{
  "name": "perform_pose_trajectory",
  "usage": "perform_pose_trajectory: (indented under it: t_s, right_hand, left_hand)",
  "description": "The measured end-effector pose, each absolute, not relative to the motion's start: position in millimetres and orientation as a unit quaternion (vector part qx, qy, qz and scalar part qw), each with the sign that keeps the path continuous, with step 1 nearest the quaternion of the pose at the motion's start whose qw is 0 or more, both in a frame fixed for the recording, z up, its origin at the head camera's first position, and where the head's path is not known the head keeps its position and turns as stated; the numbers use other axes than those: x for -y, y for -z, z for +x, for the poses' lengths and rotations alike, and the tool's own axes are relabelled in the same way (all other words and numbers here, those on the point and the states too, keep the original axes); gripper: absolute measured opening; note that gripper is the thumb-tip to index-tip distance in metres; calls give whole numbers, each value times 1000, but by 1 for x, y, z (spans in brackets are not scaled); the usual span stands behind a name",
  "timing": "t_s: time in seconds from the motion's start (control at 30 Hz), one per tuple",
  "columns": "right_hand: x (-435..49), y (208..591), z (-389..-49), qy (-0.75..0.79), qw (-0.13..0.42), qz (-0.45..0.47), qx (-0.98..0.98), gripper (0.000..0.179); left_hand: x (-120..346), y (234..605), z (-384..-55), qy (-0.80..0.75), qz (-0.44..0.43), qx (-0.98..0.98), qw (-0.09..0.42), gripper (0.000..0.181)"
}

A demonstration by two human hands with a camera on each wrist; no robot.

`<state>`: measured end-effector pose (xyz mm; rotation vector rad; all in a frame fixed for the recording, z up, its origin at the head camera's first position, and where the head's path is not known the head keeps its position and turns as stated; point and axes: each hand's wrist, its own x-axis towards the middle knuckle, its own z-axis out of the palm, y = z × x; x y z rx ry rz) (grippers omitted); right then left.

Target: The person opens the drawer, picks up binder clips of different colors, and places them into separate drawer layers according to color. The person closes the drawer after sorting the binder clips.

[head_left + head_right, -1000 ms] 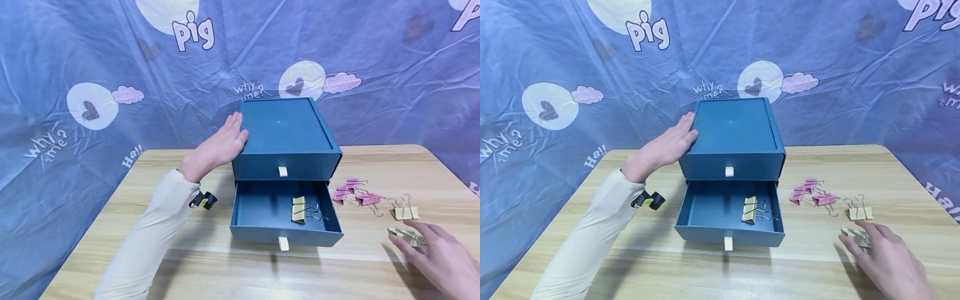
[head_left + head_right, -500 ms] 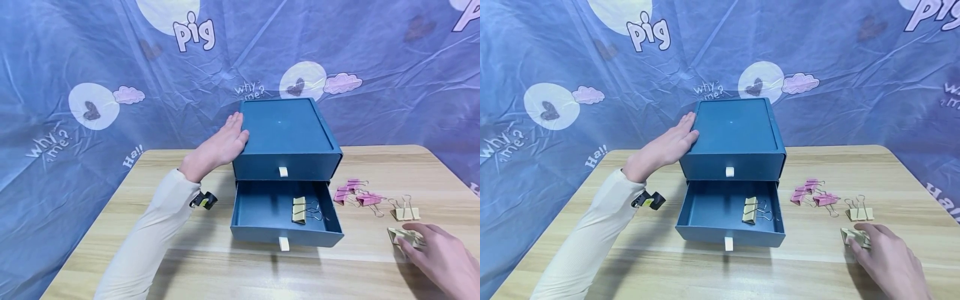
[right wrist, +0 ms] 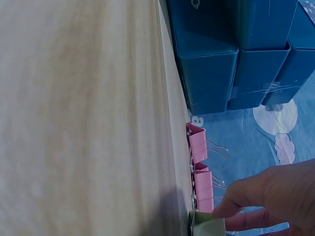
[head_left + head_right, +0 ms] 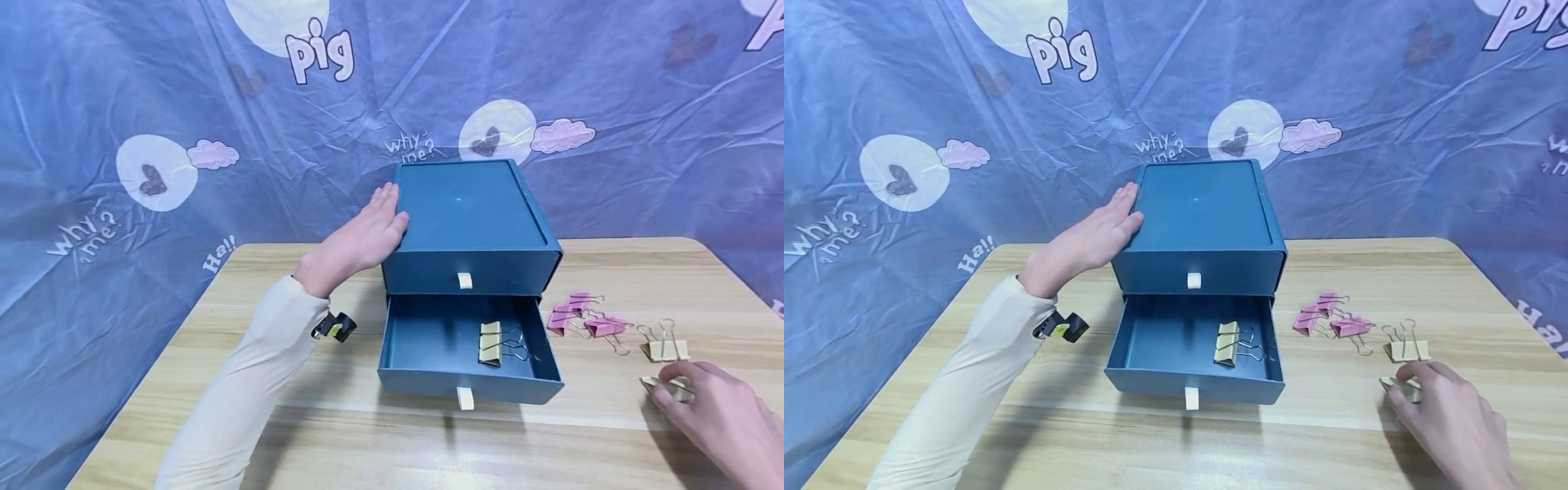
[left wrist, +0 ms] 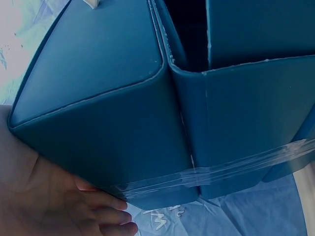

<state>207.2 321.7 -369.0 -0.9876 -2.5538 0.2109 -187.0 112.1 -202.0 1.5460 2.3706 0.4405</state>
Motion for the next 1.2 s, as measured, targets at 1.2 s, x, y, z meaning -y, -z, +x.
perform_pose_trajectory:
  t_s: [1.2]
  right_hand:
    - [-318, 368, 207, -72, 243, -299, 920, 19]
  left_hand:
    - [-113, 203, -187, -154, 533, -820, 139, 60]
